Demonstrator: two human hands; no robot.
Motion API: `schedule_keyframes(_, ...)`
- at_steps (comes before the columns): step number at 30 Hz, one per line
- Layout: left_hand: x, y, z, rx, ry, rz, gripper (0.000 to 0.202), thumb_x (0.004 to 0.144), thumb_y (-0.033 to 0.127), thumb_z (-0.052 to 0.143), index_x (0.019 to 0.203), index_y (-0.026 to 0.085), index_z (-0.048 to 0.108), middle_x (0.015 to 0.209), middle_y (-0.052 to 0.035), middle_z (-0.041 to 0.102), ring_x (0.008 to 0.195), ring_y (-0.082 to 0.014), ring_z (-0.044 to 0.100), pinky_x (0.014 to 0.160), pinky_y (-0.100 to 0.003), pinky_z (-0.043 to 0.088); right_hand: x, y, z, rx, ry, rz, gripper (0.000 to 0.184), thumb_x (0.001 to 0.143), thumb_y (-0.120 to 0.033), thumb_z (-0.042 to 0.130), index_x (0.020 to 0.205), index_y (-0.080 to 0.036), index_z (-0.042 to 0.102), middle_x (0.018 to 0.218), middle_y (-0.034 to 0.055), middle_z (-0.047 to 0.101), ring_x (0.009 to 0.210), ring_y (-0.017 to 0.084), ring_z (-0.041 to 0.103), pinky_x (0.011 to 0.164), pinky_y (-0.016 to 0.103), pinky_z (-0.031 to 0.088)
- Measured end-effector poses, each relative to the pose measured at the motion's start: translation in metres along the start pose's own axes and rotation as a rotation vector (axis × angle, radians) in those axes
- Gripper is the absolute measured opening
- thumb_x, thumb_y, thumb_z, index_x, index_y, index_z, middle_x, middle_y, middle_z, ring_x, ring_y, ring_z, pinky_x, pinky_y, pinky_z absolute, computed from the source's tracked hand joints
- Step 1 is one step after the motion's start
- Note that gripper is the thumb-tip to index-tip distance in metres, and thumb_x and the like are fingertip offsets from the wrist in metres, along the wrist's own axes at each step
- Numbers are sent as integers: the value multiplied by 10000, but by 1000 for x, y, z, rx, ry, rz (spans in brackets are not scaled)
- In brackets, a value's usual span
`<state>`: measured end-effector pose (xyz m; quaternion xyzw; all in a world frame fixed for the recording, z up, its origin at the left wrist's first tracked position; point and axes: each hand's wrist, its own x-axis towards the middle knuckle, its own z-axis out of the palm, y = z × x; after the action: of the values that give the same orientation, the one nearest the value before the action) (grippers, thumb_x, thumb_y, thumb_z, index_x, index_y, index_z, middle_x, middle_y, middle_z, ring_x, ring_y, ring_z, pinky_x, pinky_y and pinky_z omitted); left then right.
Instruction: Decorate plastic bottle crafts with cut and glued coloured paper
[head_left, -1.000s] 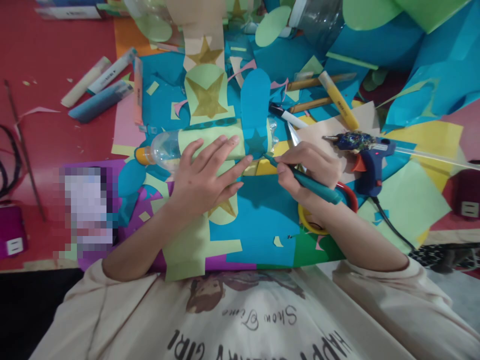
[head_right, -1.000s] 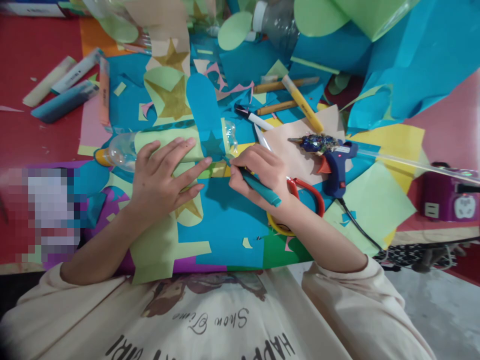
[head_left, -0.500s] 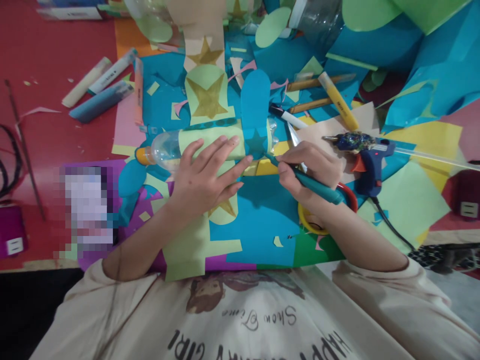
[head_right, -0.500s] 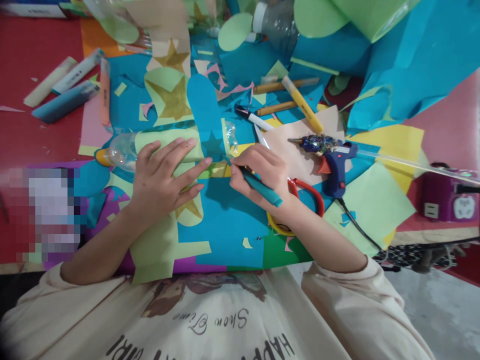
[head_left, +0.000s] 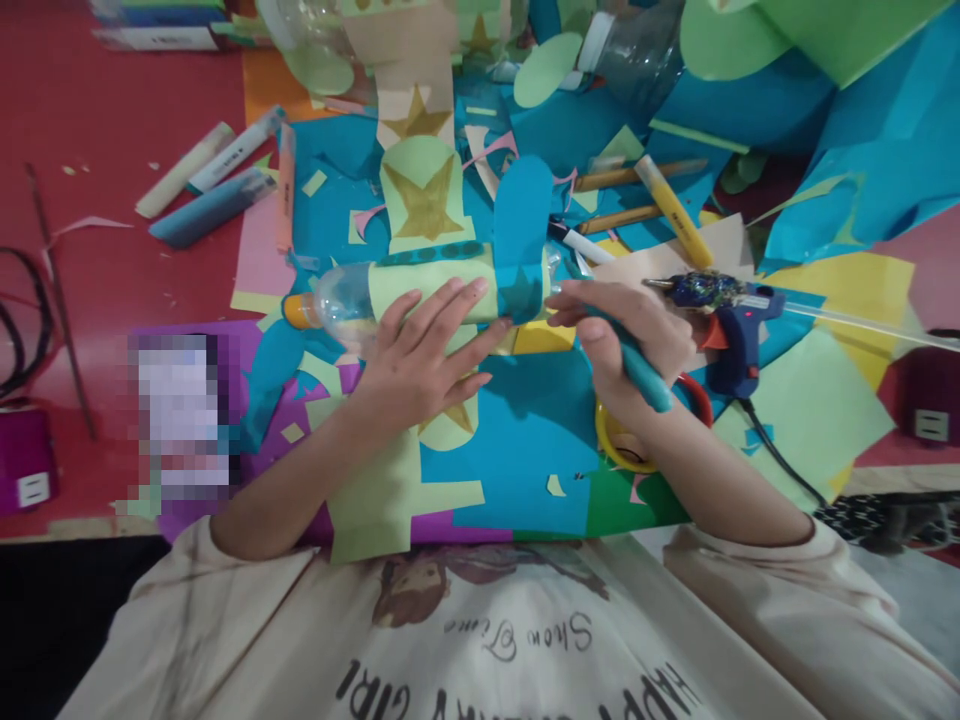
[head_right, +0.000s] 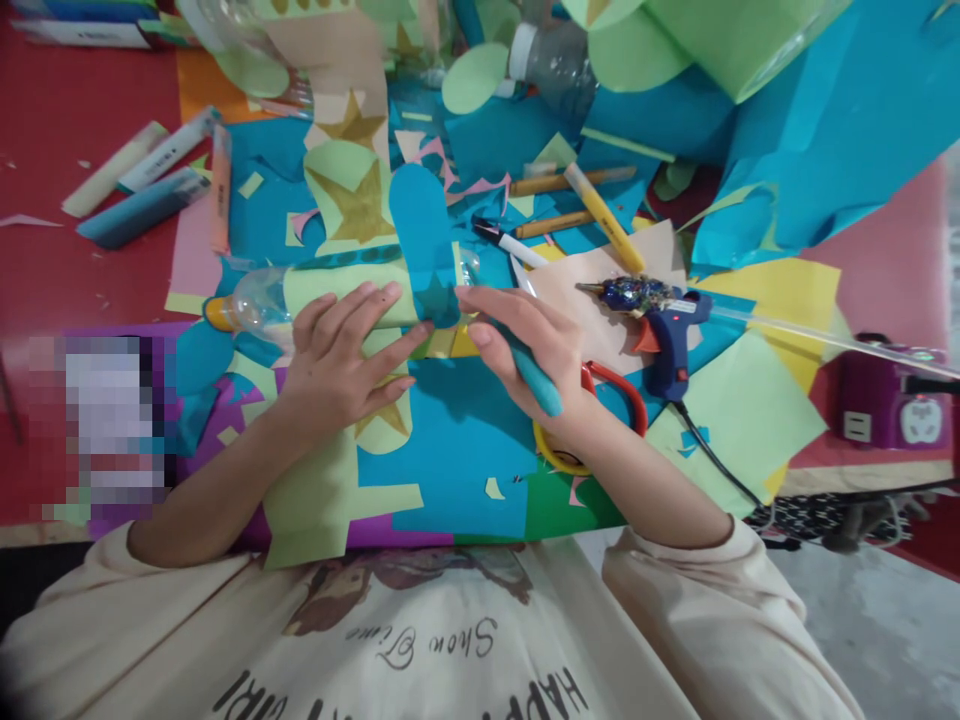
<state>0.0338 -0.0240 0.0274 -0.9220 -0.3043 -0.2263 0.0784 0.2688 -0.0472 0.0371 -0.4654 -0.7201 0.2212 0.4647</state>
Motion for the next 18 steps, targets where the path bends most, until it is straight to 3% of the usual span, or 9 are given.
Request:
schedule_keyframes(5, 2, -4, 8, -57, 13, 42, 528, 1006, 511, 277, 1474, 294, 389, 1431, -112, 550, 1401, -238, 433, 1168, -403, 274, 9, -3, 1, -46, 70, -108, 311, 925, -239, 582, 1225, -318, 594, 1071, 48, 733, 794, 197, 723, 718, 347, 612)
schedule_keyframes(8, 3, -9, 9, -174, 29, 54, 482, 1010, 494, 274, 1433, 318, 427, 1396, -79, 579, 1372, -225, 467, 1156, -404, 306, 8, 2, 2, -25, 91, -120, 324, 928, -274, 576, 1249, -313, 595, 1038, 46, 728, 752, 187, 712, 704, 349, 608)
schedule_keyframes(12, 4, -25, -5, -299, 173, 30, 404, 1017, 407, 317, 1285, 226, 559, 1270, -112, 629, 1221, -193, 578, 1032, -332, 444, 6, 7, 4, 22, 220, -161, 295, 956, -391, 518, 1205, -292, 644, 872, 24, 696, 652, 155, 655, 627, 338, 582)
schedule_keyframes(15, 3, -53, -25, -174, 320, -210, 352, 1016, 324, 344, 1244, 242, 600, 1220, -46, 662, 1155, -168, 601, 1011, -326, 444, 8, 4, 6, 64, 315, -156, 323, 962, -464, 479, 1163, -308, 677, 742, 4, 632, 608, 151, 623, 563, 317, 547)
schedule_keyframes(16, 3, -64, -33, -135, 307, -364, 340, 1004, 288, 366, 1227, 202, 610, 1195, -60, 673, 1157, -178, 595, 1017, -344, 444, 8, 3, 6, 74, 340, -132, 329, 957, -487, 475, 1161, -324, 676, 723, 0, 612, 589, 152, 613, 539, 315, 531)
schedule_keyframes(18, 2, -82, -46, -76, 156, -644, 333, 939, 234, 453, 1206, 133, 626, 1177, -91, 688, 1109, -216, 616, 983, -376, 469, 8, 1, 6, 88, 382, -52, 343, 935, -550, 470, 1163, -368, 651, 714, -2, 584, 558, 159, 599, 486, 315, 494)
